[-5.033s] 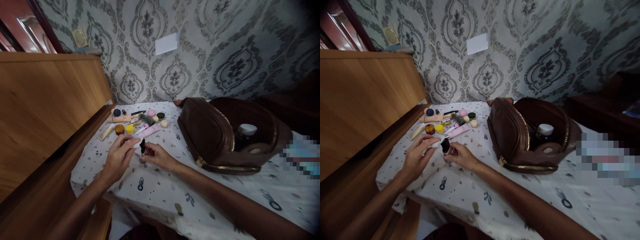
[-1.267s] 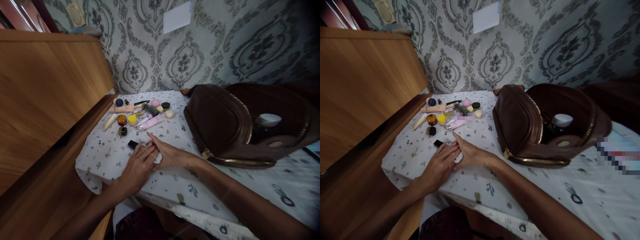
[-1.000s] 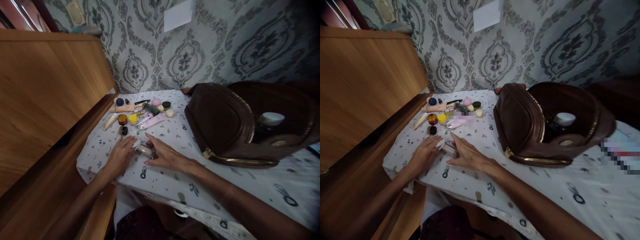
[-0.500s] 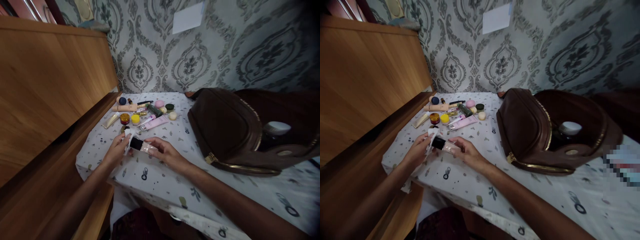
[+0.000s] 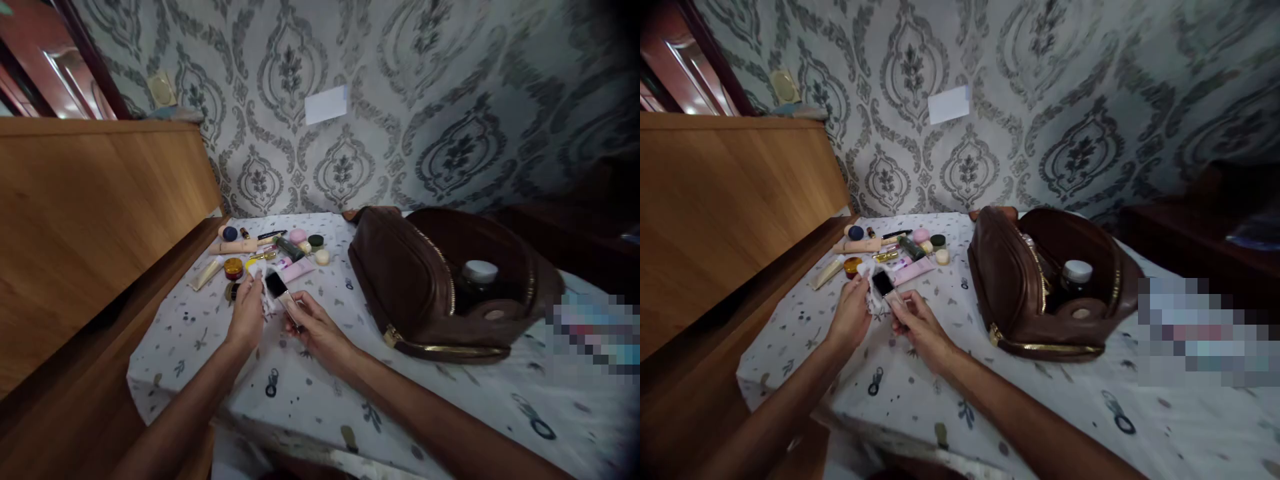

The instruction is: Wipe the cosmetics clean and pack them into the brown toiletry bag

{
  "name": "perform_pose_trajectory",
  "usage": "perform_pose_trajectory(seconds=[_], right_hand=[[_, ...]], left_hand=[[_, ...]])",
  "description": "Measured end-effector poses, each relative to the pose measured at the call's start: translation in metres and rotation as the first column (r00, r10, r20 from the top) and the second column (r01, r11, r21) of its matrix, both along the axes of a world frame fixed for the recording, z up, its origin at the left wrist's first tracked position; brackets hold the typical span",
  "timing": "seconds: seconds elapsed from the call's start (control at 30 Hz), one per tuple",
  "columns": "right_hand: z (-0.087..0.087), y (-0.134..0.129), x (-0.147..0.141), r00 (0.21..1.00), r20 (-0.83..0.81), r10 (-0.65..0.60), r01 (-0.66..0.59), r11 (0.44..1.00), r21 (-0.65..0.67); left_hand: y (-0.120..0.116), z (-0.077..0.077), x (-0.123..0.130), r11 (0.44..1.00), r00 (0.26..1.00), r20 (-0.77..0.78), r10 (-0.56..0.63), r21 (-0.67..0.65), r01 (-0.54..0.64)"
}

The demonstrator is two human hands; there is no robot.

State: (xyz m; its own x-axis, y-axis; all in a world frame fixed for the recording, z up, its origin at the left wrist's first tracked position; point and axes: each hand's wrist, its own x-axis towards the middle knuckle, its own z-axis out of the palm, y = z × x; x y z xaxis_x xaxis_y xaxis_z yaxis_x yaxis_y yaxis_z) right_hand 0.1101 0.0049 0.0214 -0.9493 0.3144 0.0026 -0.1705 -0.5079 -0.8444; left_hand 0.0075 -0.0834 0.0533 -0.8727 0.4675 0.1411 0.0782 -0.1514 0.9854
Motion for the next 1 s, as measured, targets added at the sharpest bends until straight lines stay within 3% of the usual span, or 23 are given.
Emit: perform_pose_trajectory(seconds=[0.1, 0.2, 0.3, 0.37, 0.5, 0.57, 0.6, 0.67, 0.77, 0.9, 1.0], right_hand=[[0.000, 0.000, -0.002, 0.999, -0.023, -0.036, 0.033, 0.994, -0.103], [0.001, 0.002, -0.003, 0.998, -0.031, -0.060, 0.053, 0.977, -0.205], [0.001, 0.006, -0.005, 0.994, -0.044, -0.104, 0.087, 0.955, -0.285], [0.000, 0.011, -0.008, 0.986, -0.049, -0.159, 0.134, 0.932, -0.336], [-0.004, 0.028, -0.015, 0.967, -0.052, -0.248, 0.203, 0.882, -0.425], [-0.005, 0.037, -0.017, 0.976, -0.044, -0.213, 0.172, 0.879, -0.444], [-0.005, 0.040, -0.017, 0.980, -0.040, -0.194, 0.156, 0.882, -0.445], [-0.004, 0.044, -0.015, 0.983, -0.041, -0.181, 0.147, 0.896, -0.420], [0.001, 0.044, -0.011, 0.978, -0.044, -0.202, 0.178, 0.930, -0.322], [0.006, 0.038, -0.006, 0.989, -0.018, -0.148, 0.139, 0.962, -0.236], [0.005, 0.035, -0.006, 0.993, -0.022, -0.119, 0.110, 0.964, -0.241]], left_hand=[[0.007, 0.003, 0.006, 0.994, 0.962, -0.271, 0.018, -0.102, -0.047], [0.011, 0.004, 0.009, 0.968, 0.819, -0.570, -0.058, -0.234, -0.094], [0.012, -0.004, 0.009, 0.932, 0.670, -0.725, -0.159, -0.334, -0.140], [0.011, -0.014, 0.008, 0.917, 0.514, -0.821, -0.249, -0.371, -0.148], [0.004, -0.033, 0.009, 0.918, 0.075, -0.938, -0.338, -0.346, -0.192], [0.001, -0.036, 0.012, 0.925, -0.047, -0.938, -0.342, -0.328, -0.190], [0.000, -0.036, 0.014, 0.927, -0.063, -0.936, -0.345, -0.330, -0.179], [-0.001, -0.034, 0.017, 0.928, -0.013, -0.937, -0.349, -0.344, -0.145], [0.000, -0.024, 0.016, 0.936, 0.146, -0.935, -0.323, -0.338, -0.099], [0.006, -0.006, 0.006, 0.951, 0.384, -0.901, -0.202, -0.274, -0.144], [0.012, 0.003, 0.001, 0.958, 0.485, -0.862, -0.148, -0.246, -0.144]])
